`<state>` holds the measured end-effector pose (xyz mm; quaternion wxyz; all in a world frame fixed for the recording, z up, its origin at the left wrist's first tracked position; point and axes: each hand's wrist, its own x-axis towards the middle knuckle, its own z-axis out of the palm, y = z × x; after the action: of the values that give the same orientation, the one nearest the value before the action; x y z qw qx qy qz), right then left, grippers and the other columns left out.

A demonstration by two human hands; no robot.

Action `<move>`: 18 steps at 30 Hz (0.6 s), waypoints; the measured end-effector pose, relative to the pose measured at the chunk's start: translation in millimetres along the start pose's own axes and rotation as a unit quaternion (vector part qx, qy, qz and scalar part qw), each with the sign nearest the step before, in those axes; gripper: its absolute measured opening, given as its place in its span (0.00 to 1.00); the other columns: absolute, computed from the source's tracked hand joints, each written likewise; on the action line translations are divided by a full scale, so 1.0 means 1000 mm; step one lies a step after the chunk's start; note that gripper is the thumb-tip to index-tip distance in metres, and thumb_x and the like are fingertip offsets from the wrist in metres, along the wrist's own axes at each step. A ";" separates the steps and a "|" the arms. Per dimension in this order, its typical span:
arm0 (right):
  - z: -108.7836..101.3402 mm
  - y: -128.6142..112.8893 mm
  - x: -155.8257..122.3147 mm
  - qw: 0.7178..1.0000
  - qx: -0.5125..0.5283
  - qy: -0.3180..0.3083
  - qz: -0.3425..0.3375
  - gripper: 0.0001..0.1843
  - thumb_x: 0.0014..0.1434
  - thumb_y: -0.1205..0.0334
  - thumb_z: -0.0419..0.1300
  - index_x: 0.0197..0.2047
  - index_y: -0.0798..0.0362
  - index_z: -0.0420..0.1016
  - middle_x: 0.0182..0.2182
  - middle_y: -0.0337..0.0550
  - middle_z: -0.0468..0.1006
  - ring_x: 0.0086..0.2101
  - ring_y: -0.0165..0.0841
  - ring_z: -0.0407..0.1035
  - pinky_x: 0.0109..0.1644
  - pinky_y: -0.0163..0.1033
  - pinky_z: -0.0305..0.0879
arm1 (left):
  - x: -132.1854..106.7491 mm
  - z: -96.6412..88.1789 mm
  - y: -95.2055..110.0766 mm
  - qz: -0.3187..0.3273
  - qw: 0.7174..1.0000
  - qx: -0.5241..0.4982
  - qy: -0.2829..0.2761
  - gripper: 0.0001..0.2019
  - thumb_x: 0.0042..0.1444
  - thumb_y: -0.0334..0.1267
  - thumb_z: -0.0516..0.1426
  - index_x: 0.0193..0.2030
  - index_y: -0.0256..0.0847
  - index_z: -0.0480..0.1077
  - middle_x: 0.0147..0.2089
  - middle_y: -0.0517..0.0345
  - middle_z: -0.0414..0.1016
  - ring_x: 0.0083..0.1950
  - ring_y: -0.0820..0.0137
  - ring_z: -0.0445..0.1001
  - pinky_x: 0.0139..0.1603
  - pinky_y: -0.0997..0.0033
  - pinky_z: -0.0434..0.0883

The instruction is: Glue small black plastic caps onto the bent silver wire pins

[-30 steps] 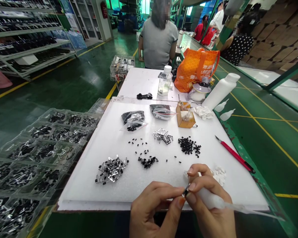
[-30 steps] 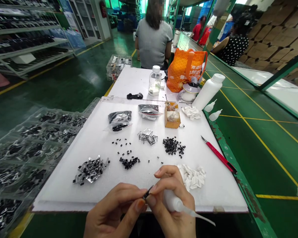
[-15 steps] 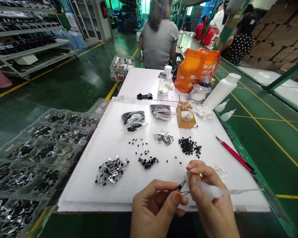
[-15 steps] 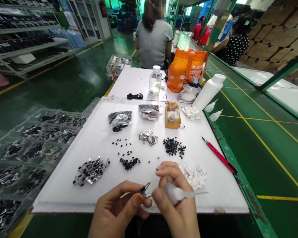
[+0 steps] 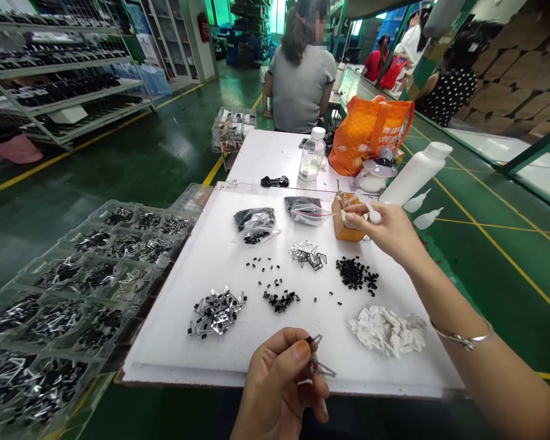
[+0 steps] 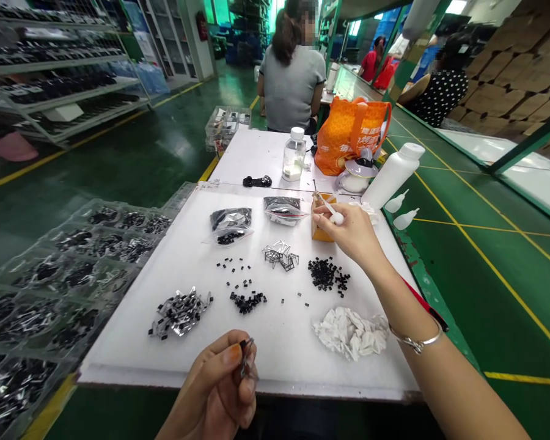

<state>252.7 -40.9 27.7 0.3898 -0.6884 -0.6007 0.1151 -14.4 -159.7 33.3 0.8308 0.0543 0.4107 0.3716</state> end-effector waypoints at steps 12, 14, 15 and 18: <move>0.002 0.011 0.003 0.997 -0.009 0.070 0.022 0.25 0.66 0.43 0.55 0.55 0.51 0.80 0.38 0.47 0.83 0.24 0.35 0.68 0.32 0.42 0.63 | 0.013 -0.009 0.000 0.019 0.999 -0.021 0.023 0.22 0.28 0.42 0.79 0.23 0.36 0.73 0.19 0.67 0.71 0.15 0.83 0.63 0.13 0.85 0.60; 0.002 0.016 0.006 0.996 -0.017 0.076 0.030 0.29 0.62 0.41 0.59 0.58 0.52 0.78 0.37 0.47 0.83 0.22 0.33 0.65 0.31 0.42 0.62 | 0.017 -0.013 0.001 0.026 0.999 -0.015 0.031 0.22 0.29 0.41 0.78 0.23 0.36 0.72 0.19 0.67 0.71 0.17 0.82 0.65 0.15 0.85 0.62; 0.003 0.019 0.008 0.997 -0.021 0.073 0.033 0.30 0.60 0.40 0.61 0.56 0.53 0.79 0.35 0.46 0.83 0.21 0.32 0.64 0.31 0.41 0.62 | 0.018 -0.014 0.002 0.030 0.999 -0.012 0.035 0.22 0.29 0.40 0.78 0.23 0.37 0.71 0.20 0.67 0.72 0.18 0.82 0.66 0.16 0.84 0.63; 0.004 0.023 0.012 0.998 -0.030 0.049 0.033 0.28 0.55 0.38 0.64 0.42 0.55 0.84 0.28 0.43 0.81 0.21 0.32 0.64 0.30 0.40 0.60 | 0.020 -0.018 0.004 0.041 0.998 -0.004 0.041 0.21 0.31 0.38 0.77 0.25 0.37 0.71 0.21 0.66 0.73 0.19 0.80 0.68 0.19 0.83 0.65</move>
<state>269.9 -27.7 13.6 0.3944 -0.7238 -0.5611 0.0759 -22.2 -147.7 10.6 0.7975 0.0521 0.4404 0.4091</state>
